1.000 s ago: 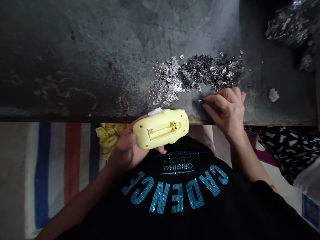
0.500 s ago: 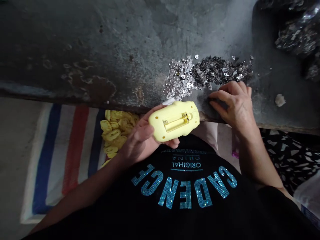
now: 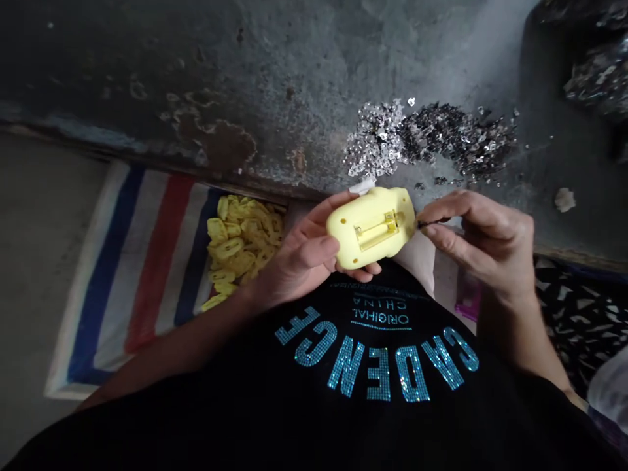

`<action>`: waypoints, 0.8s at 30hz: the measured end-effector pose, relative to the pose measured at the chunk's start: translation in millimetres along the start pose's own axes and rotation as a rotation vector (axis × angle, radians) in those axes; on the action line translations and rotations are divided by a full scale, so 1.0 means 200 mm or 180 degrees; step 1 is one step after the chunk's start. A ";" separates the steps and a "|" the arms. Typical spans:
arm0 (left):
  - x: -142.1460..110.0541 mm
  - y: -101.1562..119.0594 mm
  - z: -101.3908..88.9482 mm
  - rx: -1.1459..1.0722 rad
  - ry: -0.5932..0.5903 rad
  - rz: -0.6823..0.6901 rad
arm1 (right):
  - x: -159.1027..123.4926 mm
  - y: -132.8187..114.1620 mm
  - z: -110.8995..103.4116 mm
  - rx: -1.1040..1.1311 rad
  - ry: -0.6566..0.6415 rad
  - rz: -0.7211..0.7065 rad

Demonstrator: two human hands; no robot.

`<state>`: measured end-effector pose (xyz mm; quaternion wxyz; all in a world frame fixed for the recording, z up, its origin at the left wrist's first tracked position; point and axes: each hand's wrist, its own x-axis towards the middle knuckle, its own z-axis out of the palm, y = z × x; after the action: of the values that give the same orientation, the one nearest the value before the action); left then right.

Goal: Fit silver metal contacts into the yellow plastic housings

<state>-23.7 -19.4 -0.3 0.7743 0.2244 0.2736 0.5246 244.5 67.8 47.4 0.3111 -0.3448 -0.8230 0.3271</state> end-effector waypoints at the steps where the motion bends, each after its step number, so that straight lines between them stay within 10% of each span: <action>1: 0.00 -0.01 0.01 0.0060 0.0050 0.0002 | -0.01 -0.01 0.01 -0.0010 -0.0033 -0.0004; 24: -0.06 -0.05 0.09 0.0198 0.0065 0.0032 | -0.08 -0.22 0.03 -0.1688 -0.0376 -0.0454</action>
<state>-9.4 -35.7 9.5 0.7615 0.2444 0.2965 0.5220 233.1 28.8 71.5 0.1838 -0.3357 -0.9187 0.0971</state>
